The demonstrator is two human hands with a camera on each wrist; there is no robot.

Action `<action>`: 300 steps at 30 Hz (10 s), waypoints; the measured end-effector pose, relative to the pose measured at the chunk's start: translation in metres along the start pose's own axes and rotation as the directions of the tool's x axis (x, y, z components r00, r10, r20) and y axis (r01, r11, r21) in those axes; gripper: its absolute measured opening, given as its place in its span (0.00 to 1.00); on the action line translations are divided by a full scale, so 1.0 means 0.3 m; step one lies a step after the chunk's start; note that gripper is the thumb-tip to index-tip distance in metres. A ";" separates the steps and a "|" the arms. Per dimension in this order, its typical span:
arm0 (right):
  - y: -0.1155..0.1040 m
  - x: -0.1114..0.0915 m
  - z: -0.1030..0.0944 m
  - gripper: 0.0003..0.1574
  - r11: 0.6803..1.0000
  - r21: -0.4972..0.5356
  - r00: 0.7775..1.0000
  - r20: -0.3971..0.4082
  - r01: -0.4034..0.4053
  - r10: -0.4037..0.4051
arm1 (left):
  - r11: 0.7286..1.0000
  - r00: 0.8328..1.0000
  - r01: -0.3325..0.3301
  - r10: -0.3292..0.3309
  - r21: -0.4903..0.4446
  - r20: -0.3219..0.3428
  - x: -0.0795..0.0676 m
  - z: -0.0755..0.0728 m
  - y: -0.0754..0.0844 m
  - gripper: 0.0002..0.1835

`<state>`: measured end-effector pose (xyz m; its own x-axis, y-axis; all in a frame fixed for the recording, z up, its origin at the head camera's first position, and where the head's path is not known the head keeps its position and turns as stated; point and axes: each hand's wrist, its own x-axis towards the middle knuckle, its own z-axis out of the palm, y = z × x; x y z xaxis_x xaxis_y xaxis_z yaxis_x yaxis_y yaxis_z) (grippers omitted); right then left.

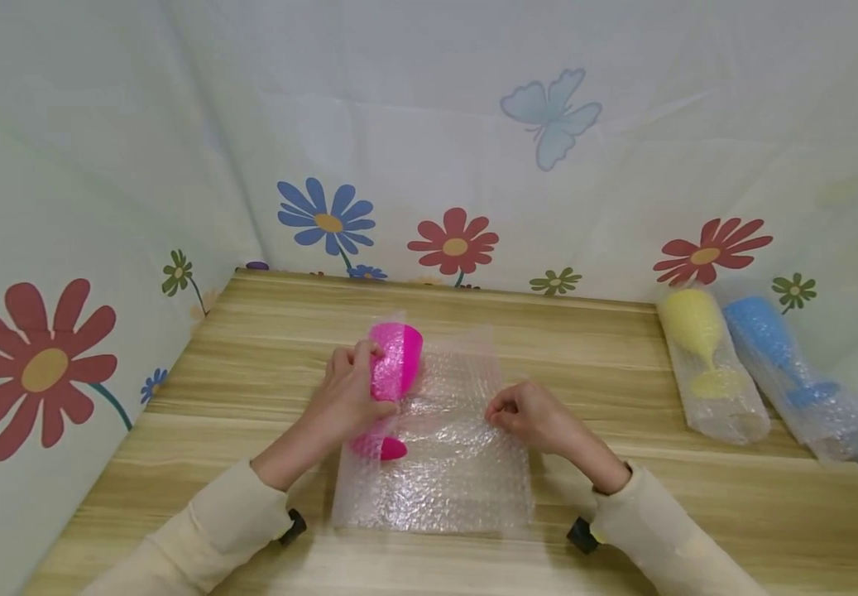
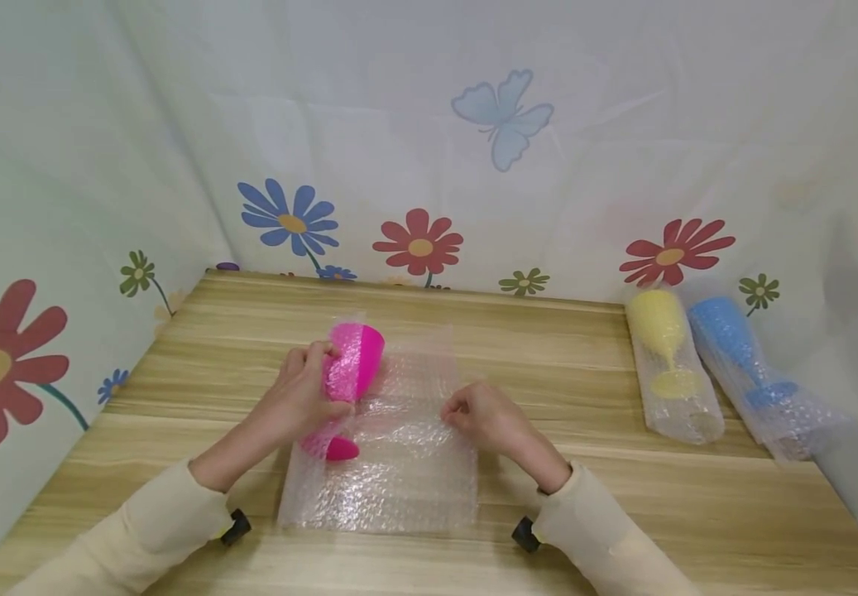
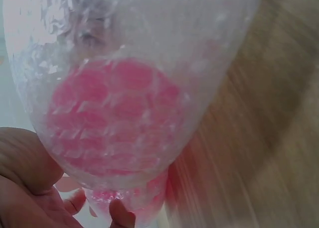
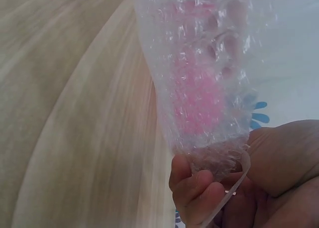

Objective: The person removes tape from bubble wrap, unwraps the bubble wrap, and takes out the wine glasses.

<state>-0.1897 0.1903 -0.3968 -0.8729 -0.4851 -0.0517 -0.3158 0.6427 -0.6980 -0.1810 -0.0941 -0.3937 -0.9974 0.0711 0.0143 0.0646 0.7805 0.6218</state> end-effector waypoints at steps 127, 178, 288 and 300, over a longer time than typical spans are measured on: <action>-0.052 -0.051 0.100 0.21 0.236 -0.970 0.957 -0.121 -0.058 -0.263 | 0.910 0.950 0.268 -0.195 -0.316 0.243 -0.032 -0.058 -0.150 0.36; -0.341 0.413 0.122 0.51 0.927 -0.254 0.863 0.357 -0.278 0.357 | 0.916 0.961 0.228 -0.158 -0.329 0.226 -0.033 -0.052 -0.166 0.36; -0.297 -0.062 0.207 0.54 0.829 0.488 0.947 0.014 0.272 -0.319 | 0.982 0.975 -0.136 0.110 0.130 0.191 -0.026 -0.058 -0.167 0.26; -0.264 -0.053 0.065 0.56 0.866 0.427 0.965 -0.096 0.261 -0.244 | 0.975 0.968 -0.175 0.144 0.139 0.206 -0.034 -0.073 -0.143 0.22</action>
<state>-0.1437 0.1355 -0.3546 -0.8011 -0.5680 0.1888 -0.3428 0.1768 -0.9226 -0.1742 -0.1421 -0.4033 -0.9494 0.3089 -0.0576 0.2416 0.8348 0.4947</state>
